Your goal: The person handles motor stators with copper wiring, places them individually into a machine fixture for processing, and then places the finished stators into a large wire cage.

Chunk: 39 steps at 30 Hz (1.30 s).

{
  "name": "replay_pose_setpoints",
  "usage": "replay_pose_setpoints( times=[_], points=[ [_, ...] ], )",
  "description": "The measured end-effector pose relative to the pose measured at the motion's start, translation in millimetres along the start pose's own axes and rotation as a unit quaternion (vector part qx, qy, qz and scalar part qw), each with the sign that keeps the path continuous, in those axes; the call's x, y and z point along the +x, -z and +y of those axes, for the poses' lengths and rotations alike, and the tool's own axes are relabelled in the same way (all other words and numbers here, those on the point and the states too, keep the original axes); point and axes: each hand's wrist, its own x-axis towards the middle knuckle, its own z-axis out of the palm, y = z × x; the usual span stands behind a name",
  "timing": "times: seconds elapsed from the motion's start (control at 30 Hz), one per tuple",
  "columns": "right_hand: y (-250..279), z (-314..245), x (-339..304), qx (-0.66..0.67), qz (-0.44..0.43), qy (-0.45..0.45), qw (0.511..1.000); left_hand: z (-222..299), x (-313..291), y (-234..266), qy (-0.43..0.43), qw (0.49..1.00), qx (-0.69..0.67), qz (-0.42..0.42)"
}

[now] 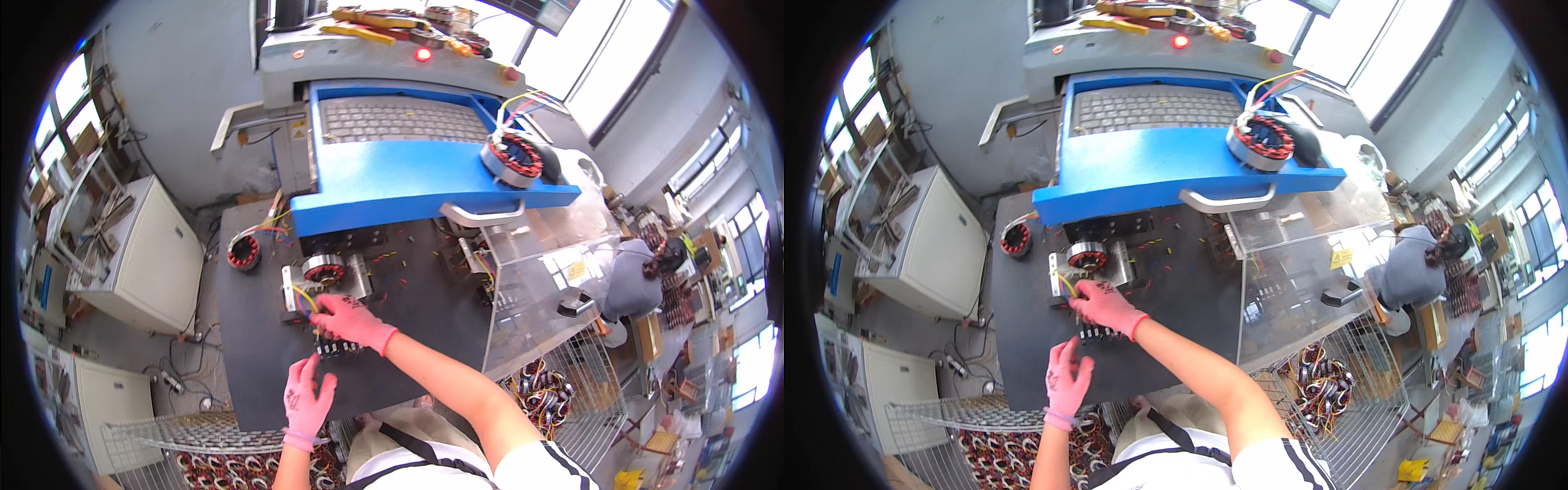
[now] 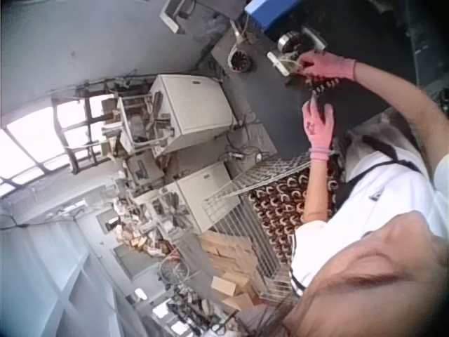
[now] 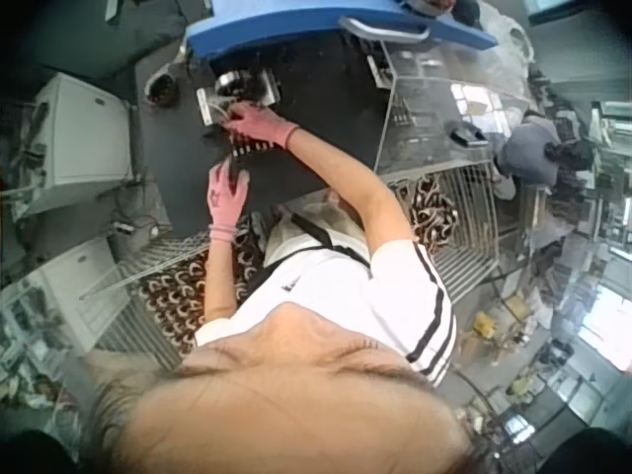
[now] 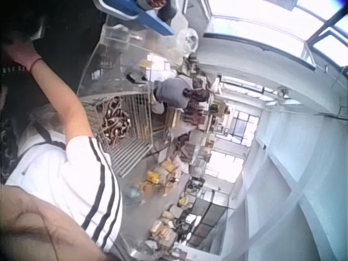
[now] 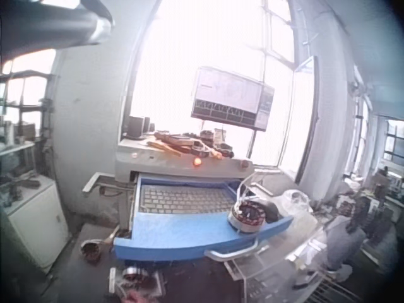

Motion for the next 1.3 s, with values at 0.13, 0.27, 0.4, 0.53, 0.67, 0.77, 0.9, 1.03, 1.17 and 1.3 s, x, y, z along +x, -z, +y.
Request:
replay_pose_setpoints(
  times=[0.13, 0.27, 0.4, 0.53, 0.67, 0.77, 0.9, 1.03, 1.17, 1.3],
  points=[
    [-5.1, 16.4, -6.7, -0.087, 0.014, 0.031, 0.996, -35.7, -8.2, -32.6, -0.026, 0.989, 0.144, 0.0],
    [-13.4, 43.7, 1.6, -0.027, 0.046, 0.026, 0.998, -45.6, -14.0, -38.9, -0.023, 0.976, 0.218, -0.013],
    [-11.8, 48.1, 2.7, -0.005, 0.025, -0.008, 1.0, -47.5, -16.6, -35.6, -0.034, 0.971, 0.238, -0.01],
    [-12.6, 63.6, 7.5, 0.012, 0.034, 0.0, 0.999, -47.0, -15.8, -38.8, -0.044, 0.966, 0.256, -0.018],
    [-13.7, 58.6, 7.0, -0.056, 0.038, 0.018, 0.998, -49.6, -15.8, -40.6, -0.034, 0.965, 0.258, -0.037],
    [-16.4, 52.3, 5.9, -0.081, 0.036, 0.003, 0.996, -49.1, -15.5, -41.0, -0.041, 0.963, 0.265, -0.023],
    [-22.8, 53.9, 10.1, -0.136, 0.069, 0.035, 0.988, -48.9, -14.7, -38.1, -0.041, 0.965, 0.259, -0.032],
    [-32.0, 40.2, 5.5, -0.193, 0.087, 0.064, 0.975, -57.4, -20.3, -38.6, -0.034, 0.983, 0.18, -0.003],
    [-22.7, 36.4, -27.3, -0.214, 0.149, 0.164, 0.951, -65.8, -20.2, -47.4, 0.012, 0.997, 0.077, 0.001],
    [17.5, -51.0, -137.7, -0.182, 0.116, 0.086, 0.973, -76.4, -20.8, -51.2, 0.027, 0.998, 0.052, -0.006]
  ],
)
